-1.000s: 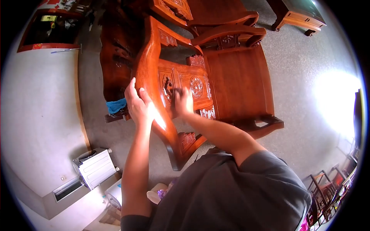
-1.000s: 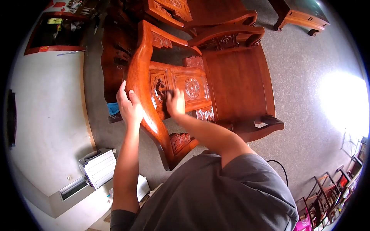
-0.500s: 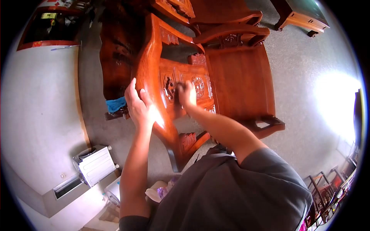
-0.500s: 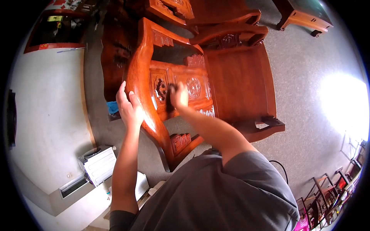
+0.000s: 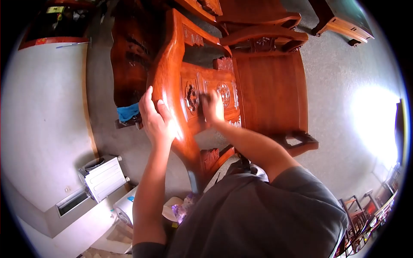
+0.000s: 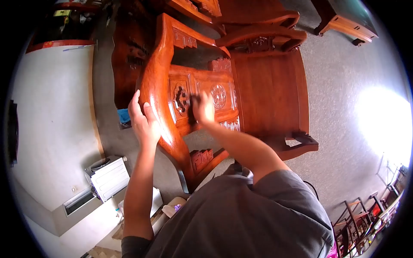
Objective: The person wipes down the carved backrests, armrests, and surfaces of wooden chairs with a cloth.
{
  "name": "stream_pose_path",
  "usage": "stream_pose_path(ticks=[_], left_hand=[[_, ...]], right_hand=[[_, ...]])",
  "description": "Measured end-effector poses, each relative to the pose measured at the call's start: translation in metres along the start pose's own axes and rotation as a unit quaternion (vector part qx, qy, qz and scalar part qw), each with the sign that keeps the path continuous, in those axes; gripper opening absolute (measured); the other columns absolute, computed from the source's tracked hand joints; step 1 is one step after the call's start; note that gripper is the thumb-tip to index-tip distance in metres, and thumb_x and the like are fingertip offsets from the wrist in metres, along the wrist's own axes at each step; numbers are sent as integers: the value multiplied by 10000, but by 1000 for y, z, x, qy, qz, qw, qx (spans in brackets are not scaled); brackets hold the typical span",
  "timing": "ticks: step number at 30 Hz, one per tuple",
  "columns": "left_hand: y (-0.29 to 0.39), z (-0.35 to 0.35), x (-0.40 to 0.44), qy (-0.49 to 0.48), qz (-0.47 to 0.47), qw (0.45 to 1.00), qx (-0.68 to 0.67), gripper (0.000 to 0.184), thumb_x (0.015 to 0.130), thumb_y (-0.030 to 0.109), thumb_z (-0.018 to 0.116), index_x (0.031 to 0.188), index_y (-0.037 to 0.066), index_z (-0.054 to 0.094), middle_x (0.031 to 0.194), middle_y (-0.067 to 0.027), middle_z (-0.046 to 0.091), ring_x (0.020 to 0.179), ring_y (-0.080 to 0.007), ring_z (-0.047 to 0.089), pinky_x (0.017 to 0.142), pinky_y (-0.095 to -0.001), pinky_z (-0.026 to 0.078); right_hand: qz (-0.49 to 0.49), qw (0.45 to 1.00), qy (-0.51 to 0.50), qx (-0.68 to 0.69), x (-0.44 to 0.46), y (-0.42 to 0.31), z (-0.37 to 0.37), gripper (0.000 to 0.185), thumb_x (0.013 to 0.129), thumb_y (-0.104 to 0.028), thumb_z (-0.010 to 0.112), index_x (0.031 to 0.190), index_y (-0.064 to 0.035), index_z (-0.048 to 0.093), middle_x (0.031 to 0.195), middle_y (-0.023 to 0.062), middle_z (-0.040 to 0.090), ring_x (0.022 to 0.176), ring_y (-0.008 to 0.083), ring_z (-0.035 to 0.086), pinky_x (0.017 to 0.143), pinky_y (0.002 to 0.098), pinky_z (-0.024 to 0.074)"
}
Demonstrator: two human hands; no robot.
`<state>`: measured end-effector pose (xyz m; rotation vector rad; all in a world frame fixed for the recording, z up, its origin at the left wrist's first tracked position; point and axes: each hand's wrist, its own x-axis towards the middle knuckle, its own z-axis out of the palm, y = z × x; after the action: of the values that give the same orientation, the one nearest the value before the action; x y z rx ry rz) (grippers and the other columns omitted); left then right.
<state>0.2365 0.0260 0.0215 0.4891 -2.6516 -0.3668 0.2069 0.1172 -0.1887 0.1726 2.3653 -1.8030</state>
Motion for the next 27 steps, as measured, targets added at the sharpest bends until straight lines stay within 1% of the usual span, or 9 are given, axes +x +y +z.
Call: stream_pose_path(ticks=[4, 11, 15, 16, 20, 23, 25, 26, 27], left_hand=[[3, -1, 1, -3, 2, 1000, -1, 421, 991, 131, 518, 1398, 26, 529, 1350, -216, 567, 1256, -401, 541, 1072, -463, 435], [-3, 1, -1, 4, 15, 1000, -5, 427, 988, 129, 520, 1400, 21, 530, 1349, -227, 564, 1253, -407, 538, 1074, -479, 428], [-2, 1, -1, 1, 13, 1000, -2, 423, 988, 123, 514, 1397, 19, 532, 1355, -226, 563, 1254, -411, 540, 1073, -480, 428], [-1, 0, -1, 0, 11, 1000, -1, 422, 988, 122, 513, 1396, 19, 533, 1357, -226, 562, 1254, -413, 541, 1073, -480, 429], [0, -1, 0, -3, 11, 1000, 12, 415, 985, 108, 513, 1388, 10, 537, 1355, -232, 562, 1248, -413, 547, 1074, -479, 427], [-1, -1, 0, -11, 10, 1000, 5, 410, 986, 102, 511, 1384, 6, 538, 1347, -231, 565, 1246, -414, 545, 1076, -478, 426], [-1, -2, 0, -11, 13, 1000, 3, 410, 991, 101, 508, 1389, 4, 533, 1351, -231, 561, 1248, -414, 544, 1078, -477, 425], [0, -2, 0, -11, 15, 1000, 2, 411, 993, 101, 506, 1391, 3, 531, 1354, -231, 559, 1249, -413, 543, 1078, -476, 425], [0, -2, 0, -9, 11, 1000, -2, 412, 994, 100, 505, 1394, 3, 527, 1359, -232, 555, 1252, -412, 541, 1080, -475, 423]], right_hand=[[-15, 999, 31, -10, 79, -25, 20, 232, 920, -192, 675, 1031, -7, 591, 1080, 276, 591, 996, 491, 584, 861, 538, 492], [-22, 997, -76, 25, -58, 32, -21, 192, 932, -156, 674, 1039, -24, 584, 1027, 279, 560, 923, 483, 577, 815, 548, 493], [77, 996, 31, 10, -1, 37, 18, 264, 941, -243, 674, 1037, -10, 594, 1043, 285, 571, 950, 463, 578, 849, 547, 482], [135, 991, -3, -1, 30, 34, 22, 338, 947, -308, 657, 1110, -15, 613, 1125, 277, 595, 1070, 458, 575, 945, 521, 474], [93, 991, 64, -67, 72, 16, 36, 301, 923, -294, 684, 1099, -61, 611, 1158, 248, 588, 1101, 446, 568, 892, 561, 488], [80, 996, -16, -45, 21, 36, 11, 308, 919, -312, 704, 1123, -95, 628, 1160, 237, 587, 1098, 439, 570, 898, 565, 488], [11, 999, -4, -41, -33, 67, 1, 293, 914, -286, 726, 1127, -105, 638, 1155, 240, 581, 1095, 452, 568, 917, 562, 480], [96, 992, -65, -54, -47, 67, -8, 294, 921, -292, 716, 1129, -99, 639, 1191, 244, 579, 1120, 465, 561, 942, 564, 477], [101, 992, -48, -52, -42, 60, -6, 295, 926, -297, 709, 1125, -91, 636, 1208, 249, 576, 1127, 468, 560, 945, 568, 476]])
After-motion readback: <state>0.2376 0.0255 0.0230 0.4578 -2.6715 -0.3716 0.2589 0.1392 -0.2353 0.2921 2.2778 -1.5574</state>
